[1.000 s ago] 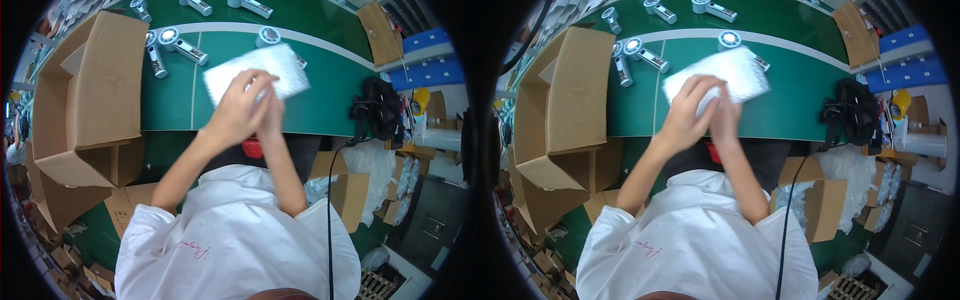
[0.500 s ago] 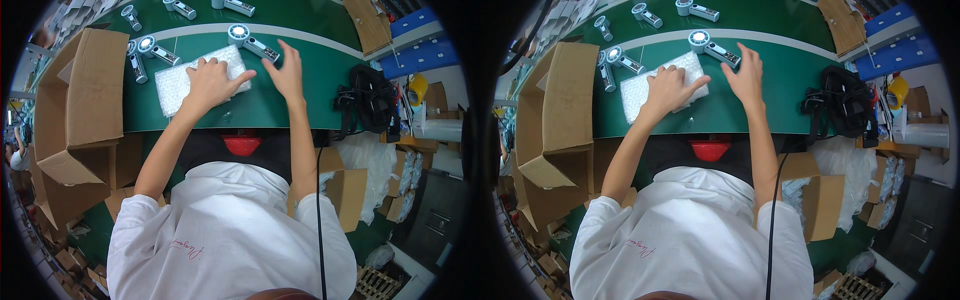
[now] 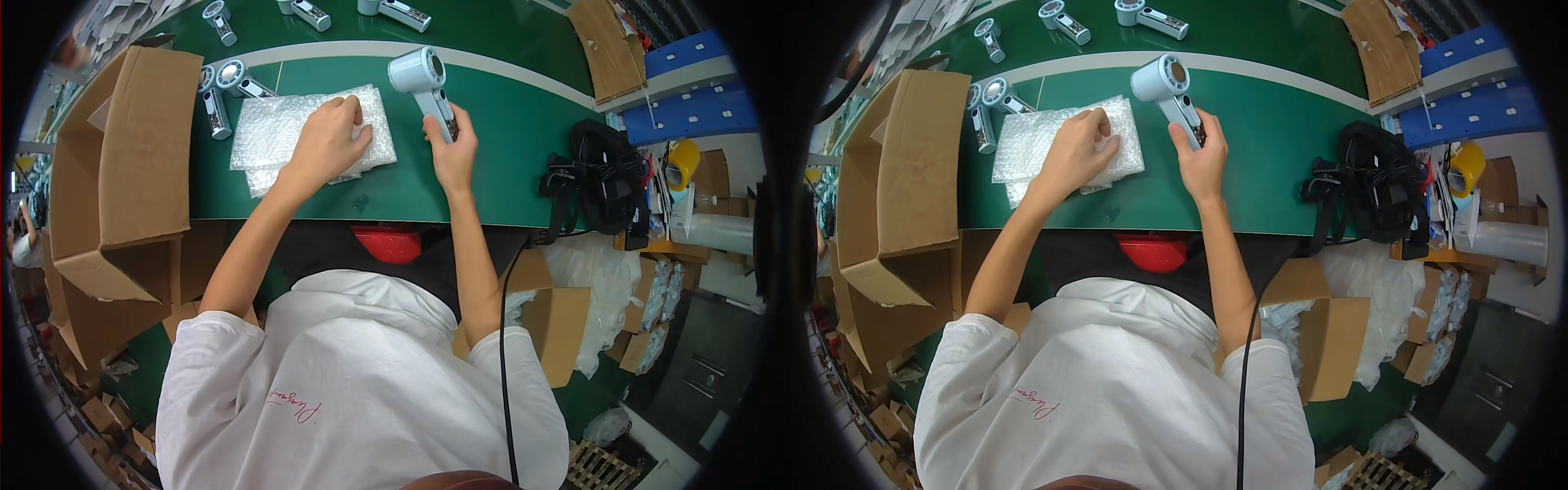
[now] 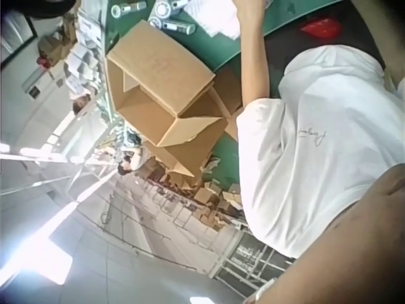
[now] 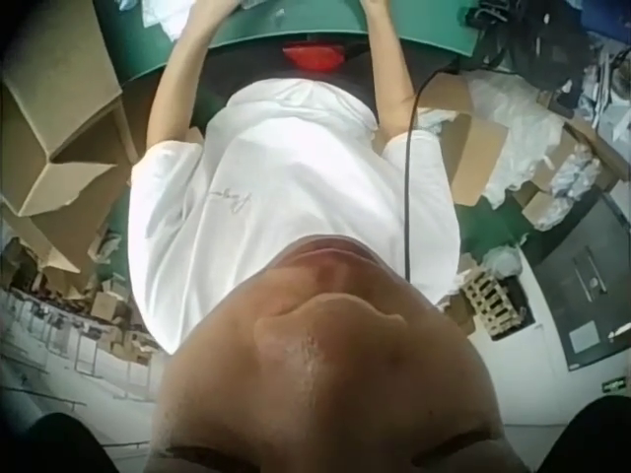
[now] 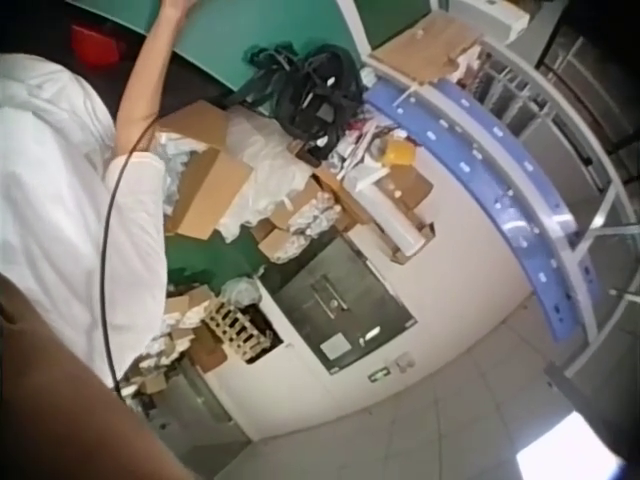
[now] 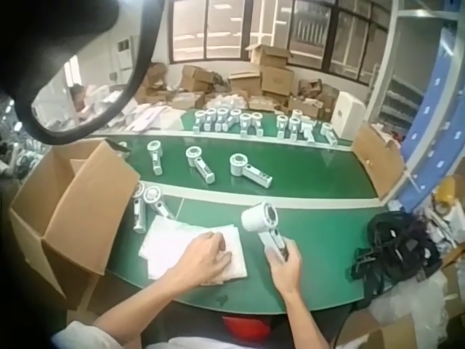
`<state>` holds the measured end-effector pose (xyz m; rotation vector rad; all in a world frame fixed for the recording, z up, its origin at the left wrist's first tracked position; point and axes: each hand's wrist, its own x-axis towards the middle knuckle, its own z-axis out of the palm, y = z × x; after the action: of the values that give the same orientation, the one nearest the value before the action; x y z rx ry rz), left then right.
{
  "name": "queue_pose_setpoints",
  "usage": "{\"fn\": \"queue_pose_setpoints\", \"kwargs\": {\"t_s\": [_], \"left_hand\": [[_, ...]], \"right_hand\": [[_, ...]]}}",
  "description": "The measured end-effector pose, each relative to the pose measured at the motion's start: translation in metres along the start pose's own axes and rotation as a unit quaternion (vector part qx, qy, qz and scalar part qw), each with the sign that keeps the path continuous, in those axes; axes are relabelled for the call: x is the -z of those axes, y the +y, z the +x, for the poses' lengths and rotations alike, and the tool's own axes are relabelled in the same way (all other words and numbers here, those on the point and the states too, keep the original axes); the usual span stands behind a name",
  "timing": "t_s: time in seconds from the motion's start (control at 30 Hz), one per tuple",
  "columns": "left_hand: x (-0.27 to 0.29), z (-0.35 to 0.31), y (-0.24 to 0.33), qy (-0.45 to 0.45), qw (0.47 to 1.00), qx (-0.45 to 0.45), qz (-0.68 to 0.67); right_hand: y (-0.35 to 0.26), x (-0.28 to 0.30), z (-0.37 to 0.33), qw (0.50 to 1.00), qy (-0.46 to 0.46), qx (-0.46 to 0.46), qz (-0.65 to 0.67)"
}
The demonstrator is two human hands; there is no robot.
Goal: Packaging handheld electronic devices into individual plastic bags and cardboard boxes at a workbench.
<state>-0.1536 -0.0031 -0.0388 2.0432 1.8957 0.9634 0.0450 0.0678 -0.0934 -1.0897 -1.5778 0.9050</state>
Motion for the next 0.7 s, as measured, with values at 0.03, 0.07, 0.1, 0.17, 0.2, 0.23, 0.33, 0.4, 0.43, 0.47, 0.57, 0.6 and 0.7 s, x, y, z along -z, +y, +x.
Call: {"fn": "queue_pose_setpoints", "kwargs": {"t_s": [0.03,0.07,0.1,0.17,0.2,0.23,0.33,0.4,0.43,0.47,0.57,0.6,0.7], "left_hand": [[0.002,0.001,0.001,-0.016,1.0,0.018,-0.005],[0.003,0.001,0.003,-0.031,0.999,0.037,-0.01],[0.004,0.002,0.005,-0.033,0.999,0.038,-0.01],[0.007,0.0,0.011,-0.033,0.997,0.028,0.058],[0.007,-0.001,0.014,-0.032,0.995,0.024,0.091],[0.007,-0.003,0.014,-0.031,0.992,0.02,0.125],[0.004,-0.009,0.012,-0.002,0.994,0.003,0.106],[0.001,-0.013,0.009,0.029,0.996,-0.016,0.088],[0.001,-0.015,0.007,0.031,0.995,-0.015,0.089],[0.0,-0.017,0.003,0.04,0.999,0.01,0.018],[-0.001,-0.021,-0.008,0.07,0.975,0.081,-0.194],[-0.001,-0.021,-0.011,0.074,0.975,0.081,-0.192],[0.001,-0.023,-0.018,0.084,0.925,0.143,-0.343]], "right_hand": [[0.003,0.0,-0.003,1.0,0.005,-0.01,0.025],[0.005,0.001,-0.005,0.999,0.01,-0.021,0.05],[0.005,0.001,-0.005,0.998,0.01,-0.022,0.05],[0.002,0.001,-0.003,0.999,0.032,-0.008,0.016],[0.0,0.002,-0.002,0.999,0.042,0.0,-0.001],[0.0,0.001,-0.002,0.998,0.052,0.008,-0.019],[0.002,0.003,0.0,0.994,0.069,0.065,-0.059],[0.002,0.003,0.0,0.983,0.088,0.125,-0.098],[0.0,0.002,0.0,0.984,0.087,0.126,-0.096],[-0.002,0.001,-0.003,0.994,0.069,0.086,-0.022],[-0.012,0.001,-0.014,0.979,0.013,-0.037,0.2],[-0.012,0.0,-0.016,0.979,0.01,-0.035,0.202],[-0.004,-0.006,-0.028,0.99,-0.06,-0.02,0.122]]}}
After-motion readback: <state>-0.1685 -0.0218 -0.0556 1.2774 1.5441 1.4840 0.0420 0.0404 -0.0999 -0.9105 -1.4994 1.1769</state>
